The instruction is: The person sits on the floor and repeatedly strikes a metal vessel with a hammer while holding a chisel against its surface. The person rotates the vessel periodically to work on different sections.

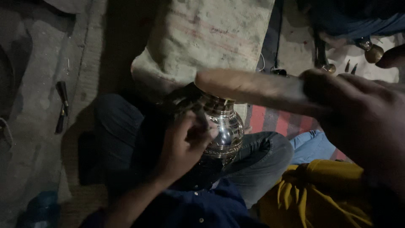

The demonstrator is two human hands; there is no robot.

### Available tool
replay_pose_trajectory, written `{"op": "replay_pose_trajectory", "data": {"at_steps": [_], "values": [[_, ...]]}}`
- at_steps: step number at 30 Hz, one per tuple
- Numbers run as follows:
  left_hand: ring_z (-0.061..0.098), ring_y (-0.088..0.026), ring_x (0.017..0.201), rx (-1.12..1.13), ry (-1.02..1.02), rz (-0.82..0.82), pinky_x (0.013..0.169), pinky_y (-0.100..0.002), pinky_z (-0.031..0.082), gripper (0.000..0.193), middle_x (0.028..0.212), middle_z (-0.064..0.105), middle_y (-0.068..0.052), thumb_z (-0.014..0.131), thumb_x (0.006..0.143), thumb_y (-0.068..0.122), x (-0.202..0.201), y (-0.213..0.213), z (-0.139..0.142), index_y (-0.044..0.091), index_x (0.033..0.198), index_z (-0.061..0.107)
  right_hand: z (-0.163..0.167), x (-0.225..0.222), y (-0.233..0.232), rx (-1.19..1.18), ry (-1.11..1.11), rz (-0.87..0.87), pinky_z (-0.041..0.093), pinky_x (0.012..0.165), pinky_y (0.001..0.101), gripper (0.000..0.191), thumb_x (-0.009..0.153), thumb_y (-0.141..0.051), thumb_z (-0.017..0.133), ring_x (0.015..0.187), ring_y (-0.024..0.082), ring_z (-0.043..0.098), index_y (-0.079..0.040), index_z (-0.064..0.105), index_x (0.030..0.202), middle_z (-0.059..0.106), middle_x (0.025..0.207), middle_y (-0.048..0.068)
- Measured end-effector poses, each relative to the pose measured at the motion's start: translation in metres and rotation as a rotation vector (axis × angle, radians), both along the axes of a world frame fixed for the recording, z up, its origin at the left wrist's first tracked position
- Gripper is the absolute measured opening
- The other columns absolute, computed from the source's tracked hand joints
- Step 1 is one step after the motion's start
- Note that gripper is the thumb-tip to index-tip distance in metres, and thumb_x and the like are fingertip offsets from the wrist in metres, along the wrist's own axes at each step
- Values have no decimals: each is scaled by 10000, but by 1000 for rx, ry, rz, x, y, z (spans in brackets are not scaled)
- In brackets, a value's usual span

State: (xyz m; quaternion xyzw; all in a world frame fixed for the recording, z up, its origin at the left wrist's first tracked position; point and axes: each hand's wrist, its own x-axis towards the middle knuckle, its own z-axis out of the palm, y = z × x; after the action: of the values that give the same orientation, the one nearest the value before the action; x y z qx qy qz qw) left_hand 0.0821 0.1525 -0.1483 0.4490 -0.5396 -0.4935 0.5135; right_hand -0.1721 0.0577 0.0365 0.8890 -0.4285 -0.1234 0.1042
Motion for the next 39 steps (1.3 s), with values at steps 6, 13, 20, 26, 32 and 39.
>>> {"op": "replay_pose_trajectory", "data": {"at_steps": [6,13,20,26,32,39], "values": [[784,-178,957,-54,-50,-248,819,-319,664,381,1025,761,-72,721,963,163,1,-22,12,54,1304,590,-7,-30,23,116,66,-363,599,540,300,530,895,-364,765,602,159,741,-89,654,1334,759,795,62],[786,-198,953,-38,-165,-273,822,-358,648,378,990,774,-81,729,949,202,-1,-28,19,73,1282,606,-25,-60,13,414,-873,-252,616,647,291,502,882,-290,725,797,149,701,-19,508,1245,669,918,99],[770,-246,988,-31,-189,-293,827,-378,649,446,1099,746,-134,744,926,206,-1,-34,19,53,1311,580,-46,-71,16,360,-163,-385,644,692,366,547,881,-158,752,782,214,756,-124,558,1392,746,983,115],[799,-208,920,-4,-240,-443,796,-340,651,448,1021,792,-103,703,923,296,1,-44,24,97,1314,611,-61,-73,46,351,-459,-646,625,790,396,482,840,-128,841,922,249,748,-69,635,1272,734,1078,129],[780,-184,802,-2,-331,-620,724,-353,615,405,944,793,-65,706,918,309,0,-57,36,153,1290,670,-79,-87,94,385,-906,-757,585,715,460,451,827,-11,787,855,345,719,40,578,1224,688,973,193],[787,-168,747,91,-430,-869,709,-373,598,430,898,809,-17,703,872,195,-8,-73,47,211,1300,677,-127,-111,147,575,-1654,-1552,601,808,448,472,964,-256,577,1020,307,675,-10,597,1366,650,1195,184]]}}
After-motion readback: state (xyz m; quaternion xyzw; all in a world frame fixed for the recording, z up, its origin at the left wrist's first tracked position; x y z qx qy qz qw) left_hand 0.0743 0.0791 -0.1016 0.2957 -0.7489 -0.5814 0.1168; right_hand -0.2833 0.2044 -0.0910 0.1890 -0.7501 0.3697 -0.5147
